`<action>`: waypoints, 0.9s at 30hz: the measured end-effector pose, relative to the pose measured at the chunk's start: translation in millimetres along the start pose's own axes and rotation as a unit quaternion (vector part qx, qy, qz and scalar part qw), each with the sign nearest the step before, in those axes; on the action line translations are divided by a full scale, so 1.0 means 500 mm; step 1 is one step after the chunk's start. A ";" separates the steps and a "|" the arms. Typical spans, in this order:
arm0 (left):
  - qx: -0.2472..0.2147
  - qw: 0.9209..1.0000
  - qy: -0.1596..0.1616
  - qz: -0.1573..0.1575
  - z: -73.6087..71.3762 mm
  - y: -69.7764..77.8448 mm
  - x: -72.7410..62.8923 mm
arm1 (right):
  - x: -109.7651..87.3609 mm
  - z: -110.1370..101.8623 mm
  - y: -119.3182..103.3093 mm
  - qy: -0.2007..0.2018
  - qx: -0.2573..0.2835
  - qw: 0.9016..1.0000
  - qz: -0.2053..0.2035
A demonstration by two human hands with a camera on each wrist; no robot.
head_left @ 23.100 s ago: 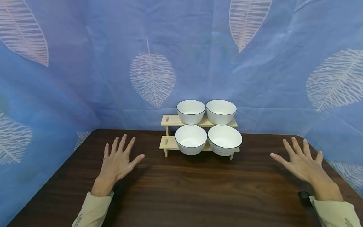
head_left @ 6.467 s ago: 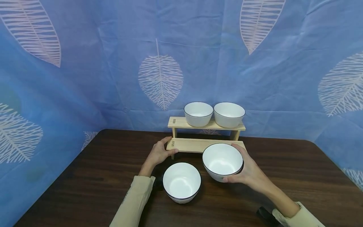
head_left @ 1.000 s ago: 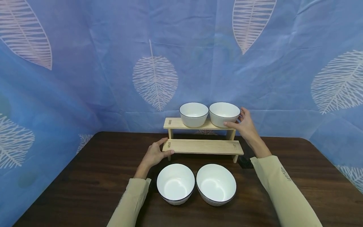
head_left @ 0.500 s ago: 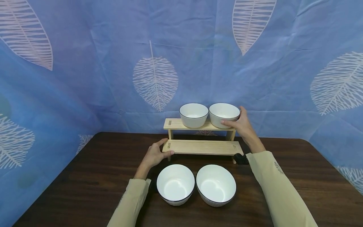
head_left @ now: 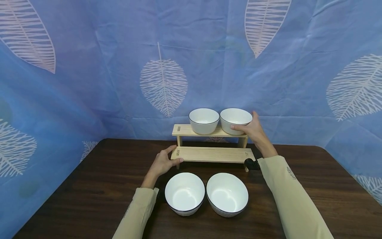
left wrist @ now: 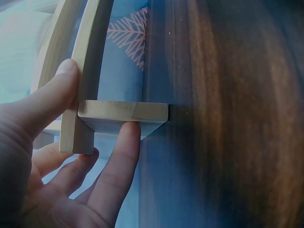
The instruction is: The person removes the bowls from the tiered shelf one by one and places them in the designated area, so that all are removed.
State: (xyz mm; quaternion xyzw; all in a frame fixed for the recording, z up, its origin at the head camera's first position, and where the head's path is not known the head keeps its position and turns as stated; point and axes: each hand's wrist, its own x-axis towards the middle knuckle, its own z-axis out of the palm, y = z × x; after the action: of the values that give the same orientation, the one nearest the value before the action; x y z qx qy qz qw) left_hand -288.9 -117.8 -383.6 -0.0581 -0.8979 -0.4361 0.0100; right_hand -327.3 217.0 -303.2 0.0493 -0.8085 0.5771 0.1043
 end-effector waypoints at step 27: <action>-0.010 1.000 -0.002 0.016 -0.005 -0.006 0.000 | -0.044 -0.022 0.016 -0.009 0.056 0.998 -0.036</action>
State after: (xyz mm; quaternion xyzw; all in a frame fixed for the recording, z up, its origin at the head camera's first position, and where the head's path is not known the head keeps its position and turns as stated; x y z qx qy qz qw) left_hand -289.1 -121.5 -384.4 -0.0738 -0.8926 -0.4445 0.0148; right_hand -306.3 228.9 -312.0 0.0898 -0.7735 0.6168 0.1149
